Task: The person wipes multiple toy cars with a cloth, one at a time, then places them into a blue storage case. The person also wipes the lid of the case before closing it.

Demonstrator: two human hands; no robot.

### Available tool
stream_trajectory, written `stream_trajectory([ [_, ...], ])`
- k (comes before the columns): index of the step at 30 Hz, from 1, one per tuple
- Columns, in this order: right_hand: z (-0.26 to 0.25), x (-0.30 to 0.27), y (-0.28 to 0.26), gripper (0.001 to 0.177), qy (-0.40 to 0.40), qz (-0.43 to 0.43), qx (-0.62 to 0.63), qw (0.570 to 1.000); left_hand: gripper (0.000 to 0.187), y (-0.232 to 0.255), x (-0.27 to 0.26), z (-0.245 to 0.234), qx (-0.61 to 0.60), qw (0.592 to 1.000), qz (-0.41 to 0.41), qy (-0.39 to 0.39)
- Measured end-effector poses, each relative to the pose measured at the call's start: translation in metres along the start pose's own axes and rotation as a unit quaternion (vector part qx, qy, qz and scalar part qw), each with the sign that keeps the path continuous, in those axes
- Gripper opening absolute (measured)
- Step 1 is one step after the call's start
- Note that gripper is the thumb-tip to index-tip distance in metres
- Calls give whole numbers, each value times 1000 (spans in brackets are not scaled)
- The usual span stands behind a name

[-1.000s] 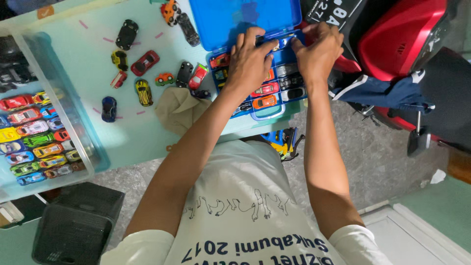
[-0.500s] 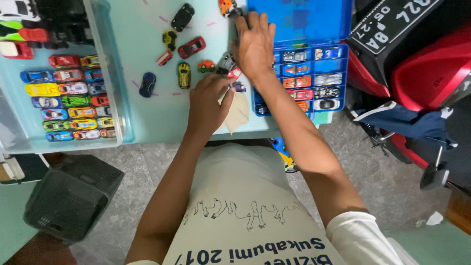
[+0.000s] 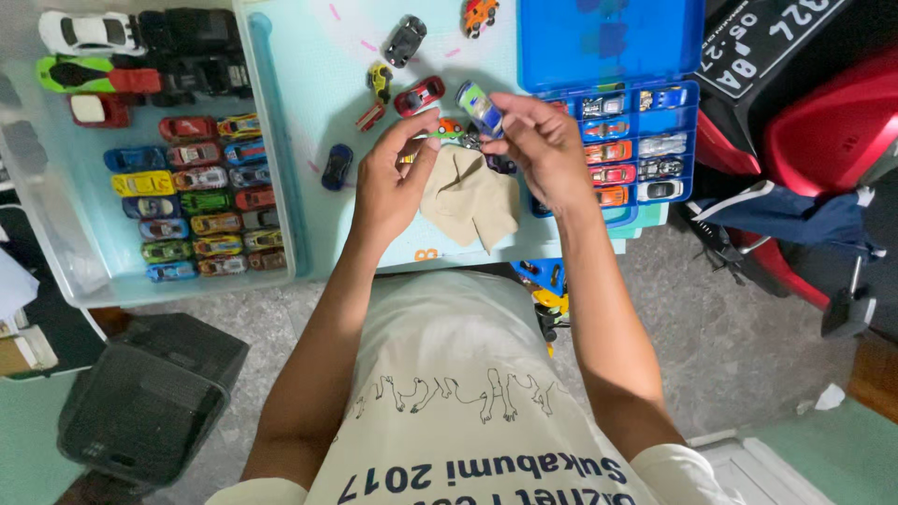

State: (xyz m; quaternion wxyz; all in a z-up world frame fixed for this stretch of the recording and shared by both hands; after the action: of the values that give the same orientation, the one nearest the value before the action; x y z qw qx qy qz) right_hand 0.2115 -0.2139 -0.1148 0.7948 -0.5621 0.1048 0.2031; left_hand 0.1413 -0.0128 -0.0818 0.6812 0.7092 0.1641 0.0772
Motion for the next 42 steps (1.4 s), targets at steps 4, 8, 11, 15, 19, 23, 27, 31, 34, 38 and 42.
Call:
stream_trajectory([
  [4, 16, -33, -4, 27, -3, -16, 36, 999, 35, -17, 2, 11, -110, 986, -87, -93],
  [8, 26, -45, -3, 25, 27, -55, -10, 998, 38, -10, 3, 11, -143, 978, -76, -129],
  [11, 29, -53, 9, 26, 48, -44, -13, 998, 39, -10, 4, 2, -147, 977, -86, -131],
  [15, 27, -63, 37, 26, 76, 7, 21, 997, 37, -18, 1, -15, -114, 978, -106, -137],
  [19, 26, -77, 60, 25, 119, 4, -41, 992, 33, -35, -9, -32, -52, 977, -154, -139],
  [23, 33, -93, 72, 25, 135, -15, -130, 982, 34, -55, -25, -42, 10, 965, -192, -181],
  [27, 35, -99, 76, 27, 158, -26, -139, 977, 31, -75, -41, -50, 4, 960, -213, -181],
  [31, 29, -98, 47, 29, 249, -162, -364, 883, 28, -87, -50, -62, 8, 962, -236, -135],
  [34, 32, -88, 23, 40, 246, -270, -497, 787, 27, -88, -55, -73, 20, 970, -226, -85],
  [38, 39, -94, 29, 33, 196, -253, -518, 794, 26, -93, -53, -79, 56, 975, -206, -56],
  [42, 31, -88, 34, 25, 229, -197, -483, 822, 24, -90, -51, -81, 82, 990, -111, -33],
])
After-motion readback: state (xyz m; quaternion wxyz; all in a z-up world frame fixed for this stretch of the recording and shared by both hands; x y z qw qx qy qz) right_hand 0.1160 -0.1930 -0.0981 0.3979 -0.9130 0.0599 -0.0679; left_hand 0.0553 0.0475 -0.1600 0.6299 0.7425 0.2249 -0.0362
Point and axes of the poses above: each hand's wrist, its own x-axis towards the middle knuckle, its own z-axis out of the palm, y = z × x, the point moved 6 cm from there along x, towards the middle knuckle, and after that the axes turned 12 degrees about y, right-handed, at the moved point
